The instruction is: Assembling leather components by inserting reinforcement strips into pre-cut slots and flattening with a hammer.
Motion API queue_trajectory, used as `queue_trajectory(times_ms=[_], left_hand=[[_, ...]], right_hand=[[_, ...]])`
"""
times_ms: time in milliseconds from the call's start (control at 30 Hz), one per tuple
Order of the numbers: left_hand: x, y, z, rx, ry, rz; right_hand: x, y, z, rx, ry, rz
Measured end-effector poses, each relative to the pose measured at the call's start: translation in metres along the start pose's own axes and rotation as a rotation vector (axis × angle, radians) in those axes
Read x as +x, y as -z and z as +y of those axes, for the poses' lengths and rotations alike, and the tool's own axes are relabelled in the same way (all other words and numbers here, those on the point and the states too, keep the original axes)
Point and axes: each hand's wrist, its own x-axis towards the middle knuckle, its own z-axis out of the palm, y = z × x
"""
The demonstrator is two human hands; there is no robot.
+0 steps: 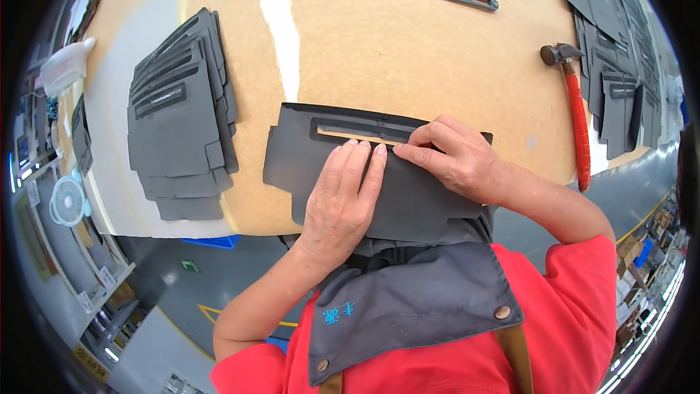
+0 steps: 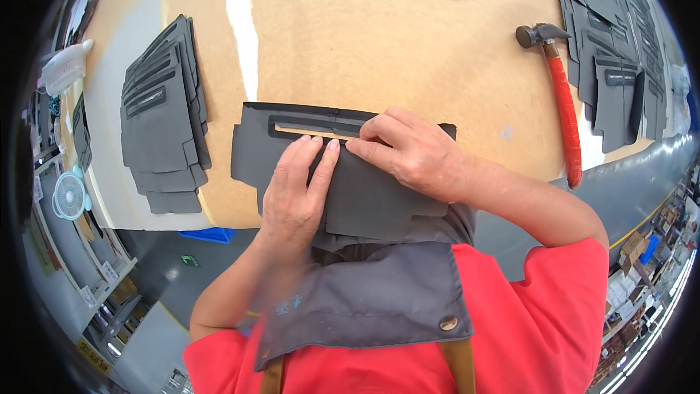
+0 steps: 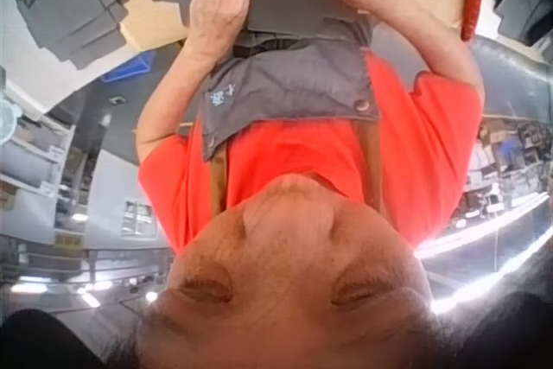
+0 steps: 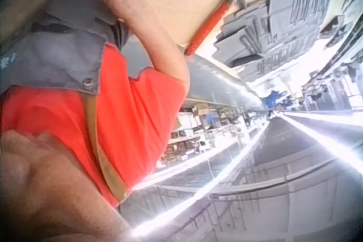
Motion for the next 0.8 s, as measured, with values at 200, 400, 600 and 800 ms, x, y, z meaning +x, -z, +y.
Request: queue_trajectory(times_ms=[200, 400, 600, 800], left_hand=[[-0.001, -0.003, 0.009, 0.001, 0.017, -0.019], [0.000, 0.000, 0.018, 0.014, 0.044, -0.028], [-0.004, -0.007, 0.023, 0.050, 0.040, -0.032], [-0.002, -0.004, 0.027, -0.007, 0.085, -0.023]], right_hand=[[-0.005, 0.003, -0.001, -0.042, 0.019, 0.014], [-0.009, 0.009, -0.001, -0.131, 0.130, -0.042], [-0.016, 0.003, 0.001, 0.041, -0.024, 0.092], [-0.020, 0.011, 0.002, -0.100, 0.102, 0.017]])
